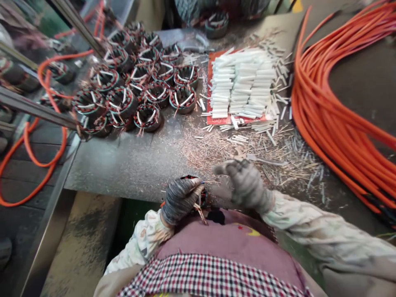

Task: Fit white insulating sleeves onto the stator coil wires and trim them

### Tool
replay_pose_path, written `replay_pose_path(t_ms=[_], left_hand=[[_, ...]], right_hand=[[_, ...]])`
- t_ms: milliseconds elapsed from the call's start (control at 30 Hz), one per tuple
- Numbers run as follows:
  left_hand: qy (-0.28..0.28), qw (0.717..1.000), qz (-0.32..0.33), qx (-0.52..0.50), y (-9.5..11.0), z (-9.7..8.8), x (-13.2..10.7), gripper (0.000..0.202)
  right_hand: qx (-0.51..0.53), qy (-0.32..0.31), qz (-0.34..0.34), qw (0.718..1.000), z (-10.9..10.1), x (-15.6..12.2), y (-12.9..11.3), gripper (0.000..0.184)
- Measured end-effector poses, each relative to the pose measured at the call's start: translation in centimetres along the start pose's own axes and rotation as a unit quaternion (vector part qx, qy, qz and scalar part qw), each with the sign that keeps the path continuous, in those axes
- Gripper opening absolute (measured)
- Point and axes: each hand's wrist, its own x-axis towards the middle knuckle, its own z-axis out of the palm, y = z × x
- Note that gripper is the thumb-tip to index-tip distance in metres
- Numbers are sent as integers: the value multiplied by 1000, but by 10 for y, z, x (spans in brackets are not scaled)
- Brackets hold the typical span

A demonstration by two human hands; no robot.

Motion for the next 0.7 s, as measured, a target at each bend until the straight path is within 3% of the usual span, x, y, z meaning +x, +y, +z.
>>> replay_pose_path(t_ms=[133, 200, 300, 400, 467, 567, 633, 700], left_hand=[[20, 988, -106, -109, 5, -2, 1, 14], [51, 972, -159, -164, 6, -5, 2, 26], [142, 938, -211, -235, 6, -11, 8, 46], [215, 894, -248, -306, 9, -11, 16, 51], [195, 868, -270, -367, 13, -8, 20, 56], [118, 820, -303, -471, 19, -8, 20, 63], [99, 804, -303, -503, 17, -16, 17, 67], [121, 838, -279, -453, 11, -28, 10, 63]], right_hand=[[-209, 31, -71, 975, -17, 11, 9, 37], [-273, 44, -89, 957, -25, 16, 13, 38], [-406, 66, -114, 905, -39, 19, 17, 39], [-503, 83, -123, 852, -55, 18, 25, 41], [-551, 93, -122, 820, -67, 17, 35, 49], [-625, 94, -126, 764, -84, 19, 53, 59], [-618, 97, -152, 765, -88, 22, 62, 50], [-560, 124, -197, 795, -83, 22, 65, 43]])
